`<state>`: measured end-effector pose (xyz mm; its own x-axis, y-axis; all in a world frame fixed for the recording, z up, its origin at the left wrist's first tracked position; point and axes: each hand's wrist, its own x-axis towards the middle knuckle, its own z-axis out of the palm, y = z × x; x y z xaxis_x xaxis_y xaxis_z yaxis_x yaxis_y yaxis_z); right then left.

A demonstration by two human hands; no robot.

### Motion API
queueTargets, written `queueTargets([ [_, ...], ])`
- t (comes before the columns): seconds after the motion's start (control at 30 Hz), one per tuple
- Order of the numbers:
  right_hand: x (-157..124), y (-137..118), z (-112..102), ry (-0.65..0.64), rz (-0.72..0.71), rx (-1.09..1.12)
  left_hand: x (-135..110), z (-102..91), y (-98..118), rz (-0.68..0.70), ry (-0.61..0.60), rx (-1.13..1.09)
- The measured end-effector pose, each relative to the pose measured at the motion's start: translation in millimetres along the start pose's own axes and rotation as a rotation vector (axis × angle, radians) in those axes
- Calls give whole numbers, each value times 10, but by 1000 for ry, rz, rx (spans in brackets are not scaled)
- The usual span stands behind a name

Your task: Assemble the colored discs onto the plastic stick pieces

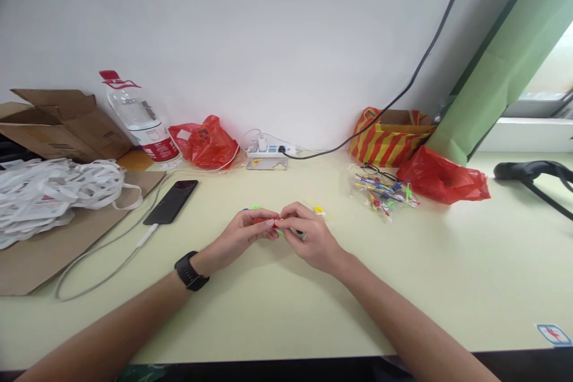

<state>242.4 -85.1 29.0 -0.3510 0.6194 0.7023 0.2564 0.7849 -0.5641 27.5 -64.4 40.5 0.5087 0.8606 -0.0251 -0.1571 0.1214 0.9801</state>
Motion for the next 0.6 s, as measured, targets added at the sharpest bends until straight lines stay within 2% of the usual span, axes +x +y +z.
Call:
queueTargets([
  [0.1, 34, -37, -49, -11, 86, 51, 20, -23, -12, 32, 5, 30],
  [0.27, 77, -20, -135, -15, 373, 244, 58, -83, -23, 148, 70, 164],
  [0.37, 81, 6, -145, -75, 504, 325, 51, -99, -6, 193, 117, 228],
  [0.47, 83, 19, -134, -141, 538, 376, 34, -96, 26, 221, 130, 253],
  [0.6, 99, 31, -140, -90, 510, 358, 29, -114, 77, 128, -5, 52],
])
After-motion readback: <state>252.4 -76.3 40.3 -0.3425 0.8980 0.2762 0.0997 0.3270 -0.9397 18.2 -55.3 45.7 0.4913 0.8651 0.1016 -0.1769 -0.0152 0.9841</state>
